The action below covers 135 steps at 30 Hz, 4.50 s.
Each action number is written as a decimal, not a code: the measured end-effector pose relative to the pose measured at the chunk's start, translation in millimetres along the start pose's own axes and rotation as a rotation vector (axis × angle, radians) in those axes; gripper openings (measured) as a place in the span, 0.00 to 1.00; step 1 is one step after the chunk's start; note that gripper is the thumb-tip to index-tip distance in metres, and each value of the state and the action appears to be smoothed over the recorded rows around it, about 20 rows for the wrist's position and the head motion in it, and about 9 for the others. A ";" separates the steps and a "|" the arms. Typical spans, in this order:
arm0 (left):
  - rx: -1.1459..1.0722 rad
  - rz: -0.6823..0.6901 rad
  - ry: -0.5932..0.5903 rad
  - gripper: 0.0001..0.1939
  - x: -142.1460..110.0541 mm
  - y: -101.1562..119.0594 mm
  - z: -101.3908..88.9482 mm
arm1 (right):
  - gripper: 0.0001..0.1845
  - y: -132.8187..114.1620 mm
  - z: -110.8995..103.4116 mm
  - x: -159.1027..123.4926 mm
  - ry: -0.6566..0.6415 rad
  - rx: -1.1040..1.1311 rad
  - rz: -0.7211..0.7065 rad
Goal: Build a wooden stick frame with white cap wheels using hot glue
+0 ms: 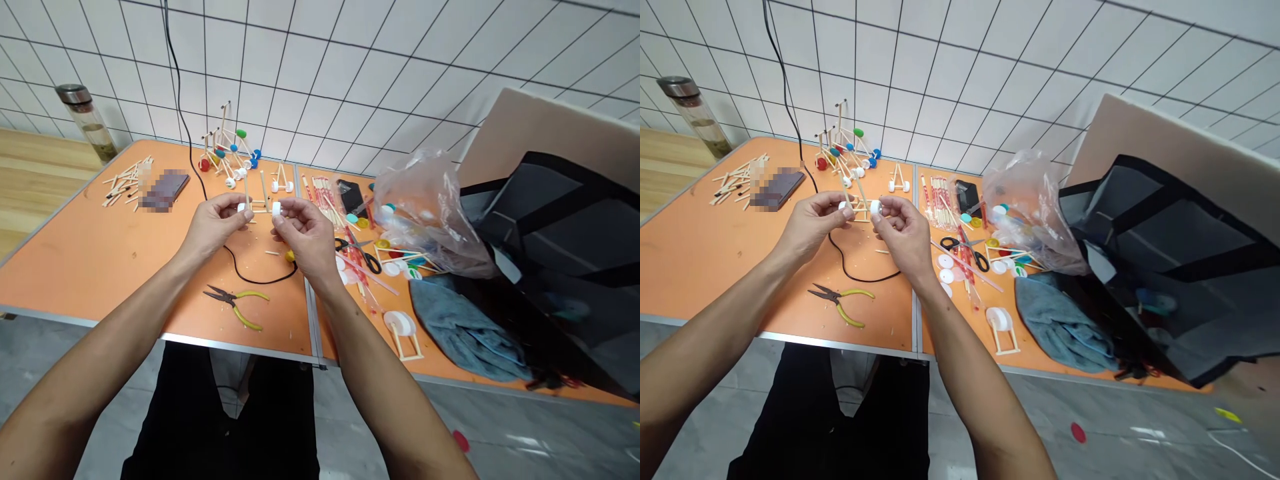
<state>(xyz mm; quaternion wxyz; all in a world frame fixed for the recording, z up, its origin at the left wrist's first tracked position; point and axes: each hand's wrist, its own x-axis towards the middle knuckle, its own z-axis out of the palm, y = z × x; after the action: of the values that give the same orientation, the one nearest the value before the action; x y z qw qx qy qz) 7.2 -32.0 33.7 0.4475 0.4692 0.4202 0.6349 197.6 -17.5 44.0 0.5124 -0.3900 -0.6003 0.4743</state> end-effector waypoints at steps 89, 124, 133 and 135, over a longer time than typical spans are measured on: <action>0.063 0.117 0.009 0.13 -11.4 2.5 11.6 | 0.29 22.0 12.2 -1.1 -0.168 0.553 0.258; -0.124 -0.065 0.000 0.23 -3.8 -4.0 -0.2 | 0.21 14.8 1.9 1.3 -0.078 0.064 0.017; -0.113 -0.092 -0.051 0.21 -1.7 -2.2 -4.7 | 0.15 0.2 -27.9 15.6 0.099 -0.020 -0.022; -0.102 -0.107 -0.083 0.21 -2.7 -2.8 -3.3 | 0.15 -5.9 -31.9 17.0 0.071 -0.044 -0.031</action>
<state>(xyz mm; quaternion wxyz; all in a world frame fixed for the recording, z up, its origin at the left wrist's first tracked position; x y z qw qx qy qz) 4.9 -34.3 29.8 0.5210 0.4488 0.3928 0.6106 226.2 2.8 54.7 0.5319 -0.4083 -0.5981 0.4389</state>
